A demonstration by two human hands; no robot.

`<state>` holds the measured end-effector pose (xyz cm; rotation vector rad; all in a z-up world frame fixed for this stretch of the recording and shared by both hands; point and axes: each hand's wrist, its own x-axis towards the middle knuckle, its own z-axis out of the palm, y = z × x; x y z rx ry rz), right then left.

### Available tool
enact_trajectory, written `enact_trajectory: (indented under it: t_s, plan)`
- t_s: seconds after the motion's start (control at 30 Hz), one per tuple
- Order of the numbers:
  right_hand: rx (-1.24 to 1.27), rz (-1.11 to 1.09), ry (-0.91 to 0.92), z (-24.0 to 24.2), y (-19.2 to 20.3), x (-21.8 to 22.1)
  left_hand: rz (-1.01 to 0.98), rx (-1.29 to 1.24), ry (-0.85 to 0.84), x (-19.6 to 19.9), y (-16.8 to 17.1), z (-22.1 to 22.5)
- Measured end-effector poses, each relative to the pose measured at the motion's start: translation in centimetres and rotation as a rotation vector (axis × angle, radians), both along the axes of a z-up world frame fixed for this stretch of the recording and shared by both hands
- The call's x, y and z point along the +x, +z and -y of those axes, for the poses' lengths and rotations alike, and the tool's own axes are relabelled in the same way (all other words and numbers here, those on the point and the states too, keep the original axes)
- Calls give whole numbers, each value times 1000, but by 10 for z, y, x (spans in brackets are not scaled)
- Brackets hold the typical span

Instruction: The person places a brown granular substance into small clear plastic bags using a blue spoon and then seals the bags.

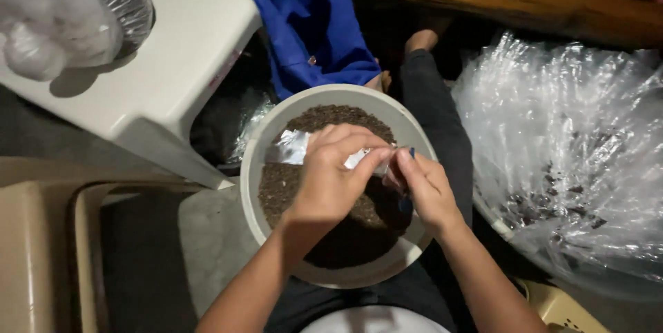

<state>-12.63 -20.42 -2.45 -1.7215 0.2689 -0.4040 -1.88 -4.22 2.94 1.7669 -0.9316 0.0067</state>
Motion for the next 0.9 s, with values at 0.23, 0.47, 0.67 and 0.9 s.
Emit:
enact_trajectory:
  t_s: [0.23,0.47,0.67,0.9]
  plan:
    - [-65,-11,37,-10,14,-4,-16,-93,33,-2,6,-11]
    - [146,-82,245,-22,14,2,-484,-384,-189,-11,29,-14]
    - [-71,-241,290,6,-12,21,-512,-492,-212,-9,72,-50]
    - [59,-780,302,-18,-72,27,-434,-588,-149,-2,70,-57]
